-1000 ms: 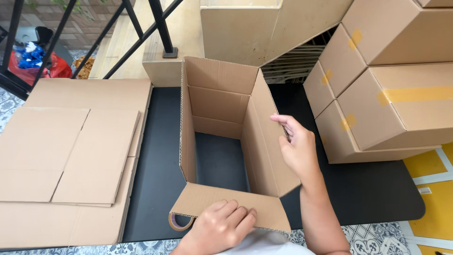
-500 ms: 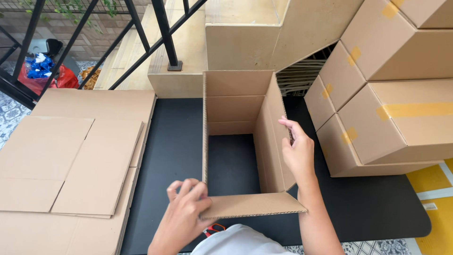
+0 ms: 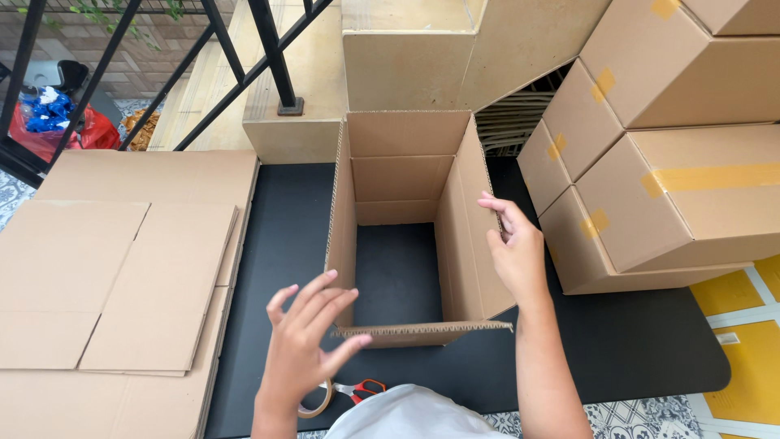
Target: The person assembles a cardboard box by hand, applies packing tape to the bottom seam using a dispenser, and cuts the tape with scissors.
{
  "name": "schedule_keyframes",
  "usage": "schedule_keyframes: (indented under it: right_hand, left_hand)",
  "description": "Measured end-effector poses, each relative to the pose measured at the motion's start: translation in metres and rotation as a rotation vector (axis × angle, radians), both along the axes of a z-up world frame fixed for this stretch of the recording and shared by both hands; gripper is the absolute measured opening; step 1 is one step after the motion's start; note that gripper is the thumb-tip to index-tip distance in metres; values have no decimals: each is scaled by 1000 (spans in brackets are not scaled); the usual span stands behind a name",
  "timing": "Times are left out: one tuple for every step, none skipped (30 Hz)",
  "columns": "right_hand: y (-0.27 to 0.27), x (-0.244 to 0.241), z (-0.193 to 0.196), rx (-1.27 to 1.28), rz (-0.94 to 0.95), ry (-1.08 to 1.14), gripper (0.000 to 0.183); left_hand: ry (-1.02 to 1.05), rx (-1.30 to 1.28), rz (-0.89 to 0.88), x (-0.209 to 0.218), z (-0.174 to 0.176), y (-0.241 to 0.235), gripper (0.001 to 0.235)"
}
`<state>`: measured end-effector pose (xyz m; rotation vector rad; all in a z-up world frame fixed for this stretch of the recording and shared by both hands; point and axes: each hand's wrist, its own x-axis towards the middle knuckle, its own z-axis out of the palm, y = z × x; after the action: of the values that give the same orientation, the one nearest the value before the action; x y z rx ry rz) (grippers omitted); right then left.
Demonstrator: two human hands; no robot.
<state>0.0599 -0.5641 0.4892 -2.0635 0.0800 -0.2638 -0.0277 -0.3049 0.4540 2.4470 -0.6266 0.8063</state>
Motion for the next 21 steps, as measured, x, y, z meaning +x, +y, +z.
schedule_keyframes:
  right_hand:
    - [-2, -1, 1, 1, 1, 2, 42]
    - [-3, -1, 1, 11, 0, 20, 43]
    - [-5, -1, 2, 22, -1, 38, 43]
    - [-5, -1, 3, 21, 1, 38, 43]
    - [-5, -2, 4, 1, -2, 37, 42]
    - [-5, -3, 6, -20, -7, 36, 41]
    - [-5, -3, 6, -21, -7, 36, 41]
    - [-5, -3, 7, -10, -4, 39, 41]
    - [-5, -3, 8, 2, -1, 43, 41]
    - [-5, -3, 8, 2, -2, 42, 41]
    - [-5, -4, 8, 24, 12, 44, 42]
    - [-4, -4, 8, 47, 27, 48, 42]
    - [-3, -3, 9, 48, 27, 48, 42]
    - [-1, -3, 9, 8, 19, 55, 43]
    - [0, -3, 9, -32, 11, 63, 43]
    - [0, -3, 10, -34, 10, 65, 43]
    - [-1, -3, 10, -38, 8, 67, 43]
    - [-1, -3, 10, -42, 10, 70, 43]
    - [-2, -3, 8, -42, 12, 73, 43]
    - [-4, -2, 7, -34, 25, 47, 43]
    - [-5, -2, 5, -27, 38, 21, 43]
  left_hand:
    - [2, 1, 1, 4, -4, 0, 40]
    - [-25, 3, 42, 8, -7, -1, 35]
    - [-51, 6, 83, 12, -11, -1, 30]
    - [-51, 5, 85, 16, -14, -4, 30]
    - [-80, -18, 126, 21, -16, -6, 27]
    - [-109, -42, 165, 25, -19, -8, 26]
    - [-109, -43, 166, 27, -22, -11, 26]
    - [-97, -77, 186, 30, -25, -14, 34]
    - [-86, -111, 206, 33, -28, -16, 43]
    - [-87, -111, 204, 37, -38, -20, 43]
    - [-166, -60, 250, 40, -49, -24, 39]
    - [-245, -7, 298, 43, -59, -27, 37]
    - [-245, -6, 298, 42, -60, -34, 37]
    - [-256, 74, 395, 41, -61, -41, 40]
    - [-266, 156, 492, 39, -62, -47, 45]
    - [-264, 155, 491, 38, -73, -51, 45]
    - [-211, 94, 522, 36, -84, -56, 46]
    - [-157, 34, 555, 35, -95, -59, 47]
    - [-154, 35, 557, 30, -101, -59, 47]
    - [10, -155, 491, 26, -107, -59, 49]
    - [174, -344, 420, 22, -113, -59, 54]
